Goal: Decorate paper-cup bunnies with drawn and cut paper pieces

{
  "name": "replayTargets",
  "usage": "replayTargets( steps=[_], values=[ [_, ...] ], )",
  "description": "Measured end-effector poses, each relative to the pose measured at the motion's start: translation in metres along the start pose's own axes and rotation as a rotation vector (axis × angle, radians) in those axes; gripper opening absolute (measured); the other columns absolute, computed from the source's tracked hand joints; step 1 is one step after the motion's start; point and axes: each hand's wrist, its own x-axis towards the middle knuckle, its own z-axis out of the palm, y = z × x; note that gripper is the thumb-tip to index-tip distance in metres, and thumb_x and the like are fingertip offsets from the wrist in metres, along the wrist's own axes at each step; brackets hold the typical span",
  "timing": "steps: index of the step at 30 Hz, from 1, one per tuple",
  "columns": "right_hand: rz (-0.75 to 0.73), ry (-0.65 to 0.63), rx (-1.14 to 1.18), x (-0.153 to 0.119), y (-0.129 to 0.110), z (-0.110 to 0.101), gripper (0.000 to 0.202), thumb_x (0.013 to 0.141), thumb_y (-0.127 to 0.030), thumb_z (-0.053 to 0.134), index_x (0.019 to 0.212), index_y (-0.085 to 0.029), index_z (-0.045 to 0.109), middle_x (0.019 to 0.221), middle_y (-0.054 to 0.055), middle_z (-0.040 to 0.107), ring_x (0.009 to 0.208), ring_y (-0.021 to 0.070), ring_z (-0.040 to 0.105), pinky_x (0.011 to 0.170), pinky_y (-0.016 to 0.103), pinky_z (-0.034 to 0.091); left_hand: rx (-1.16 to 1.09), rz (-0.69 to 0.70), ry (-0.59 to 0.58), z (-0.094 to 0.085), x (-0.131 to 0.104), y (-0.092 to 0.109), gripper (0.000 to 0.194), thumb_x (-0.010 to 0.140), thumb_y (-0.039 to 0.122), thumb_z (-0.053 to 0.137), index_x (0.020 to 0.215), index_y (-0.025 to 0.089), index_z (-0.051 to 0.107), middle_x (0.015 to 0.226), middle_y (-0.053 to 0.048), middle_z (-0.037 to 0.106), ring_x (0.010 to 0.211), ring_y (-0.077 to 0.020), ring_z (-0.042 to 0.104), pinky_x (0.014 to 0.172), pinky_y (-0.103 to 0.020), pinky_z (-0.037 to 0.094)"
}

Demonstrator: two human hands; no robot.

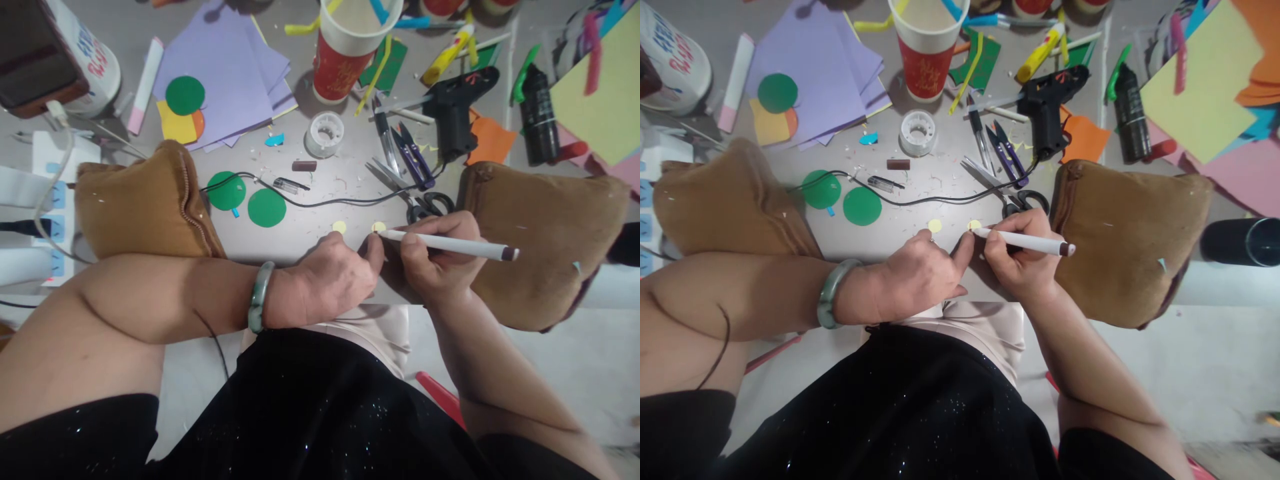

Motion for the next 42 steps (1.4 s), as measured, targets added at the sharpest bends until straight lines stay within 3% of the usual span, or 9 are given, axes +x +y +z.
replayTargets(
  steps=[15, 21, 27, 35, 42],
  values=[
    [-0.001, 0.005, -0.055, 0.0002, -0.0016, -0.0007, 0.017, 0.097, -0.042, 0.075, 0.098, -0.031, 0.062, 0.075, 0.001, 0.07, 0.06, 0.0253, 0.071, 0.05, 0.04, 0.053, 0.005, 0.0, -0.012, -0.0009, 0.0002, -0.0013, 0.063, 0.114, 0.025, 0.047, 0.168, -0.008, 0.044, 0.083, -0.014, 0.08, 0.074, -0.0242, 0.077, 0.088, -0.039, 0.053],
    [0.029, 0.011, -0.068, 0.0004, -0.0021, -0.0005, 0.02, 0.098, -0.045, 0.074, 0.094, -0.03, 0.06, 0.076, 0.001, 0.071, 0.06, 0.023, 0.068, 0.049, 0.038, 0.051, -0.016, -0.001, 0.033, 0.001, 0.0001, -0.0021, 0.067, 0.113, 0.033, 0.057, 0.163, -0.01, 0.048, 0.081, -0.015, 0.08, 0.072, -0.0247, 0.075, 0.085, -0.039, 0.052],
    [-0.028, 0.042, 0.006, 0.0033, -0.0015, 0.0002, 0.018, 0.095, -0.037, 0.077, 0.096, -0.029, 0.061, 0.074, -0.001, 0.069, 0.061, 0.0224, 0.07, 0.05, 0.035, 0.05, 0.005, 0.0, 0.022, 0.0014, 0.0004, -0.0019, 0.064, 0.113, 0.027, 0.053, 0.165, -0.009, 0.047, 0.082, -0.014, 0.08, 0.072, -0.0242, 0.075, 0.085, -0.04, 0.052],
    [-0.084, 0.057, -0.061, 0.0078, -0.0042, 0.0006, 0.016, 0.096, -0.034, 0.075, 0.096, -0.028, 0.06, 0.074, -0.002, 0.067, 0.058, 0.0195, 0.068, 0.048, 0.033, 0.05, -0.015, -0.004, 0.046, 0.003, -0.0001, -0.0014, 0.065, 0.112, 0.031, 0.056, 0.163, -0.01, 0.048, 0.078, -0.014, 0.078, 0.07, -0.0233, 0.074, 0.086, -0.039, 0.052],
    [-0.032, 0.07, -0.131, 0.007, -0.0075, 0.0016, 0.021, 0.098, -0.046, 0.071, 0.091, -0.03, 0.058, 0.072, 0.001, 0.067, 0.056, 0.0227, 0.066, 0.046, 0.038, 0.051, -0.028, 0.007, -0.025, -0.0031, -0.0005, -0.0025, 0.063, 0.114, 0.022, 0.048, 0.168, -0.009, 0.043, 0.083, -0.015, 0.08, 0.076, -0.025, 0.077, 0.09, -0.041, 0.056]
  ],
)
